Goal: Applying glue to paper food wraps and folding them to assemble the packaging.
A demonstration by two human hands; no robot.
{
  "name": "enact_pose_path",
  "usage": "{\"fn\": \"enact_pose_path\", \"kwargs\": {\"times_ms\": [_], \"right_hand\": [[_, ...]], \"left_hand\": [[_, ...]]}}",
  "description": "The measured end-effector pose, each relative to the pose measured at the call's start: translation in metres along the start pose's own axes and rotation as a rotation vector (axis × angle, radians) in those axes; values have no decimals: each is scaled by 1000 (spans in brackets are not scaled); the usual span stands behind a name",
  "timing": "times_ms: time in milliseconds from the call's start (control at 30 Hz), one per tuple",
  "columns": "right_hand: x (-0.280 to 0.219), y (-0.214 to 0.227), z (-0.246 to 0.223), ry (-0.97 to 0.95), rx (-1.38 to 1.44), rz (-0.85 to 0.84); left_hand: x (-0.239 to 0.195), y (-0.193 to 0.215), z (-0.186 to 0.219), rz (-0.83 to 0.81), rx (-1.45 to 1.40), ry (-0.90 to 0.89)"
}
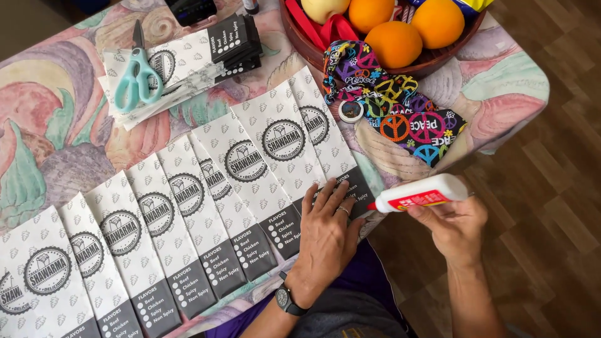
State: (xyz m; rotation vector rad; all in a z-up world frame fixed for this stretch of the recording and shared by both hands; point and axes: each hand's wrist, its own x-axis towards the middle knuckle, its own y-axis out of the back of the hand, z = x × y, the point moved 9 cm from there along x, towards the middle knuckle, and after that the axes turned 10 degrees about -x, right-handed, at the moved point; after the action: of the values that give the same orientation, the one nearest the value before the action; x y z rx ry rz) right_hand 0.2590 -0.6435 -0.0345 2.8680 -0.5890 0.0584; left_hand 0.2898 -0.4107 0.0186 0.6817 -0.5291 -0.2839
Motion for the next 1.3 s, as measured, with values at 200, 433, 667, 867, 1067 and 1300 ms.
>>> {"fn": "enact_pose_path", "kwargs": {"times_ms": [200,433,667,867,1067,1300], "right_hand": [[-1,-20,-26,54,-4,-104],[0,-2,-7,6,-17,14],[-4,-19,-28,58,-46,-99],[1,2,-3,35,-14,8],[-5,-38,-40,70,55,-159],[8,27,26,41,159,90]], "left_hand": [[-1,0,1,-49,29,-2],[-3,0,1,-35,-5,-2],[-4,-1,0,-29,7,-1],[-3,0,0,-24,-4,0],[-2,1,0,-10,14,-9],[1,4,2,66,11,7]]}}
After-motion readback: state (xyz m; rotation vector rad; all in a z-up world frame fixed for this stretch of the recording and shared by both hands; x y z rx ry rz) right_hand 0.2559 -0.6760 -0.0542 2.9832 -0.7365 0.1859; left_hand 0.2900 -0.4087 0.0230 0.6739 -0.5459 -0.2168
